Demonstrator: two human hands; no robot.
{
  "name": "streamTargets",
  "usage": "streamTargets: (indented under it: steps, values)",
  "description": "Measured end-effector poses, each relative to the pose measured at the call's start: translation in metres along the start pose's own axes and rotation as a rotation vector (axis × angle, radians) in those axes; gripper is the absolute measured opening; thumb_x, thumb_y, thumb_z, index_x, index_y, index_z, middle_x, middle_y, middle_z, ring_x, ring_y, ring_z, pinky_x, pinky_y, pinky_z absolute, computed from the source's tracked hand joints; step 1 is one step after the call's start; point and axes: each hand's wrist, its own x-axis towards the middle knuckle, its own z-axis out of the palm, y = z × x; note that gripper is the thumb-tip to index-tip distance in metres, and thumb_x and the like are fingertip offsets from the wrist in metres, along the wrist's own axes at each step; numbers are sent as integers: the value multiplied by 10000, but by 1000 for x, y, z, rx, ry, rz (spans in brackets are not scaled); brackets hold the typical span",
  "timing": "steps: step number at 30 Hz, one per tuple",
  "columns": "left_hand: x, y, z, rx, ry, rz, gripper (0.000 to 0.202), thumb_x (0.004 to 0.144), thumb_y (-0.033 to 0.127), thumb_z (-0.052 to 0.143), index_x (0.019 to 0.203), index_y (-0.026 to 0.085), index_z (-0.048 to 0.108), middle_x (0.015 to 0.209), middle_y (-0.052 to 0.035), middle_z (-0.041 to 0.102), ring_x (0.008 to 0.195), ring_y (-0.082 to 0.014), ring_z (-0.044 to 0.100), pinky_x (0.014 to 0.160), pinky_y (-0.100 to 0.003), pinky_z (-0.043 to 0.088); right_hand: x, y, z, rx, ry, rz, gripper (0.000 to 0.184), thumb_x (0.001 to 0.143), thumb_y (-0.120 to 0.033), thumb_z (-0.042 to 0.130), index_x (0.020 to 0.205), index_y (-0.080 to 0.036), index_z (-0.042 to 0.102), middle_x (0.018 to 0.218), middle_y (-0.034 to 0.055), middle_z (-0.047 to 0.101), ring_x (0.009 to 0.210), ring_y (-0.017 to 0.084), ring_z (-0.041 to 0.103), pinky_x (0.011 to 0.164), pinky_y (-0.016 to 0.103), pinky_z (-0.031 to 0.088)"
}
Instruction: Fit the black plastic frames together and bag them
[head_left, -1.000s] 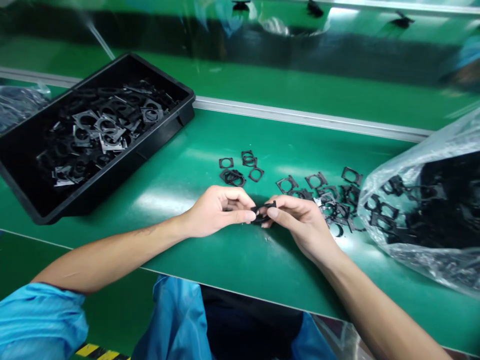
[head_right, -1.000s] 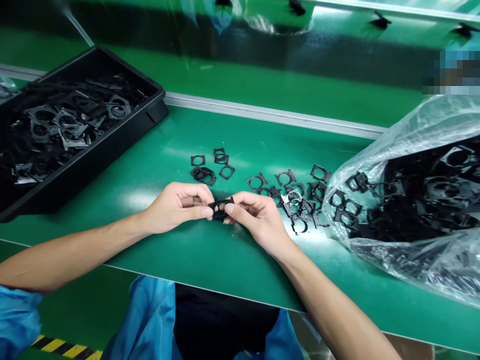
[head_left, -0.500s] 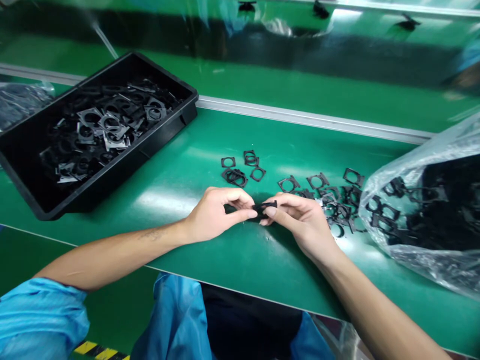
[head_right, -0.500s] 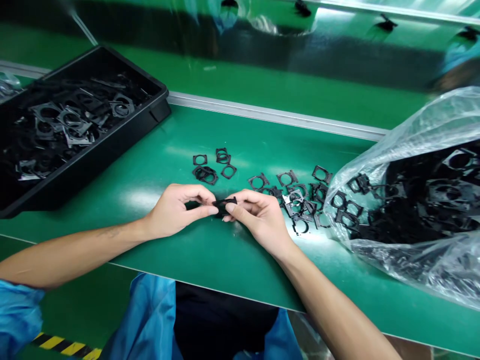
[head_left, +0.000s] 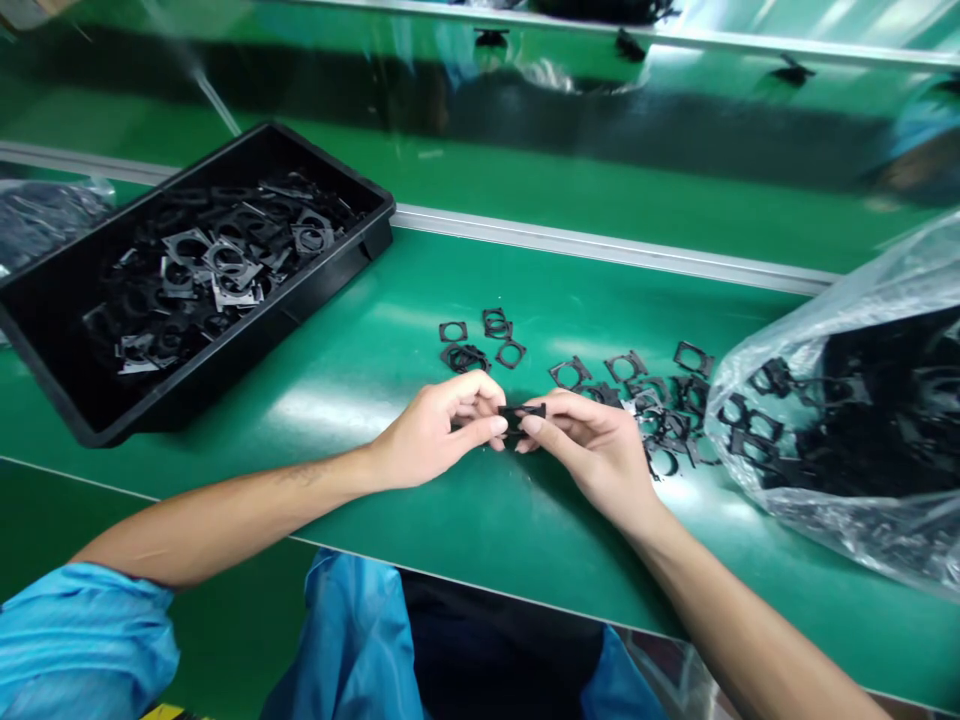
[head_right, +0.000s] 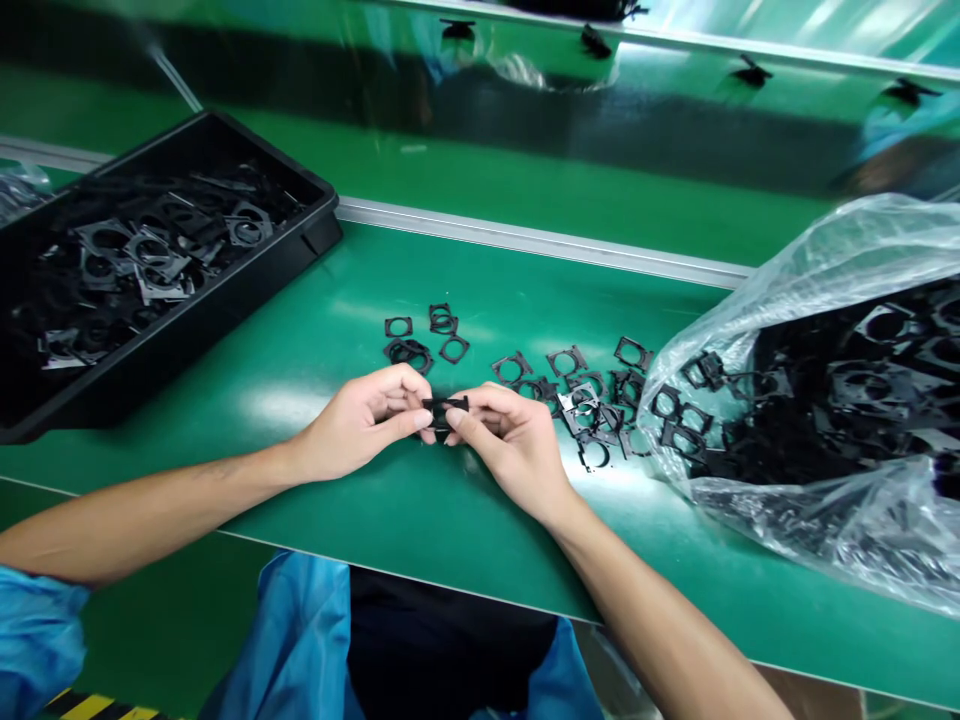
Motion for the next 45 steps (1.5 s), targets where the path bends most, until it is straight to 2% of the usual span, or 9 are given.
streamTargets:
  steps: [3,6,11,14,16,23,29,38,45]
  values:
    - [0,1,-1,103,-7,45,201,866,277,740,990,178,617,912,-20,680,847,-129,673,742,-220,537,0,2,-1,-236,-15,-147,242,928,-405,707,833,-189,761,746,40,660,667,159,617,620,291,521]
    - [0,1,0,138,-11,46,134,884,266,711,950,172,642,866,-15,667,791,-116,631,714,-217,522,-1,2,0,-374,-77,-230,232,975,-340,644,828,-195,750,749,45,654,713,172,600,661,300,499]
    - [2,-4,2,-56,91,-35,166,844,195,718,978,164,626,839,-10,670,736,-106,664,713,-213,557,-3,4,1,-285,-95,-207,208,923,-338,715,1074,-194,710,882,44,652,750,173,640,701,302,541]
    - [4,-6,2,-127,123,-65,230,809,203,758,982,165,612,853,-7,673,731,-106,686,729,-217,573,-3,7,0,-292,-103,-229,178,911,-307,735,1046,-198,698,910,46,655,771,175,646,712,301,542]
    - [3,-5,1,-87,99,-63,188,819,218,755,935,162,619,860,-14,689,759,-115,698,740,-219,575,-2,7,-1,-360,-70,-267,74,947,-270,685,964,-201,704,862,43,658,768,176,625,703,300,516]
    - [1,0,2,138,106,81,136,837,265,766,886,160,695,838,-26,717,760,-129,691,741,-232,583,-2,3,-2,-477,-50,-393,119,989,-223,598,955,-205,710,813,52,659,750,185,614,692,322,514]
    - [5,-6,0,-105,101,-46,225,803,312,794,874,148,657,789,-36,740,724,-147,730,703,-236,589,-1,2,-2,-456,-67,-396,68,951,-237,676,971,-207,733,872,62,717,764,181,645,711,320,543]
    - [4,-3,0,32,109,-32,117,829,250,741,871,147,706,797,-29,725,751,-137,687,734,-235,574,-1,4,-3,-460,-45,-387,103,957,-218,660,980,-210,760,854,57,732,757,185,653,719,326,541]
    - [5,-1,-5,6,21,-66,156,829,282,744,878,134,735,761,-32,694,700,-127,638,683,-229,545,-1,-2,-4,-384,-53,-346,151,961,-260,656,857,-209,752,788,46,714,705,178,643,667,321,530]
